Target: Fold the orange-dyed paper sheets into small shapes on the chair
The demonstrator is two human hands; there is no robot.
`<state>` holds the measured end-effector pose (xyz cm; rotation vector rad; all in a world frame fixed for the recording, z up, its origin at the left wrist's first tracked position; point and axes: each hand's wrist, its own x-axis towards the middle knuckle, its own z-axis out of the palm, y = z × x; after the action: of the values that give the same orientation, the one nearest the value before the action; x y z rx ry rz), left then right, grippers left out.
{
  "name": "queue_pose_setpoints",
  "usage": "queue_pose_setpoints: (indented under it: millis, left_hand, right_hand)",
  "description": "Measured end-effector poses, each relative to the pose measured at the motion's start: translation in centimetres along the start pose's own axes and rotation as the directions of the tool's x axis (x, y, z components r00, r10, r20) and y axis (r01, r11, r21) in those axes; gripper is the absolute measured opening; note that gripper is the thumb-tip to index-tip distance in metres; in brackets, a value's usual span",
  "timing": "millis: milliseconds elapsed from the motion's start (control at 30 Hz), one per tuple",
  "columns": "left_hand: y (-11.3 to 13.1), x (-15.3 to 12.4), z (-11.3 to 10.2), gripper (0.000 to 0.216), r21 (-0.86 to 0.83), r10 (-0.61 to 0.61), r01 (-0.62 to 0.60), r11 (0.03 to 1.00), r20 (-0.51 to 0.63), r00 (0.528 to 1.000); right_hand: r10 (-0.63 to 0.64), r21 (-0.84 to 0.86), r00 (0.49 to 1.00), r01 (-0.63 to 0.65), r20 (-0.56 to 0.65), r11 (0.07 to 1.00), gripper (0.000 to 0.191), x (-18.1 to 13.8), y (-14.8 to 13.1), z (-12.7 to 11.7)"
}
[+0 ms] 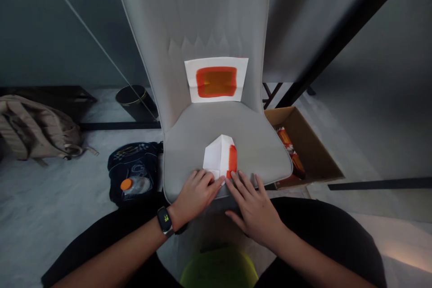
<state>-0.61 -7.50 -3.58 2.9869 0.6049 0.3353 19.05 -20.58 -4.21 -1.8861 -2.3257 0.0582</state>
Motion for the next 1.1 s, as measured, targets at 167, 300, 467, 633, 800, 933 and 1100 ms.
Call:
queue_pose_setpoints:
  millis: [167, 300, 467, 633, 800, 933, 1100]
  left_hand:
    - [0.3, 0.0, 0.1, 0.032, 0.029, -0.012, 0.011, 1.0, 0.007, 1.0]
    - [0.5, 0.1, 0.2, 0.031, 0.045, -0.007, 0.007, 0.999, -0.011, 1.0]
    - [0.6, -0.1, 0.4, 0.023, 0.029, 0.01, -0.008, 1.0, -0.047, 0.999]
    - [0.8, -0.4, 0.5, 0.031, 0.049, -0.021, 0.023, 0.999, -0.041, 0.999]
    - [1.6, -1.2, 0.1, 0.038, 0.062, -0.048, 0.049, 0.997, -0.01, 0.999]
    - [2.4, -2.2, -0.4, 0.041, 0.054, -0.062, 0.059, 0.997, 0.054, 0.997]
    - [3.5, -2.4, -0.7, 0.043, 0.062, -0.116, 0.11, 0.992, 0.121, 0.986]
  right_hand:
    - [0.063, 0.012, 0.998, -0.063, 0.021, 0.998, 0.085, -0.5, 0.5, -0.3]
    - [0.04, 0.017, 0.999, -0.04, 0.016, 0.999, 0.095, -0.6, 0.9, -0.9]
    - [-0.124, 0.085, 0.991, 0.119, 0.054, 0.989, 0.1, 0.1, 0.3, -0.6]
    - [-0.137, 0.062, 0.99, 0.135, 0.029, 0.989, 0.099, 0.3, 0.3, 0.1]
    - [-0.106, 0.03, 0.994, 0.105, 0.023, 0.994, 0.085, 0.3, 0.2, 0.1]
    - [-0.103, 0.028, 0.994, 0.102, 0.032, 0.994, 0.085, 0.5, 0.2, 0.0]
    - [-0.088, 0.036, 0.995, 0.086, 0.05, 0.996, 0.085, 0.6, 0.5, 0.0]
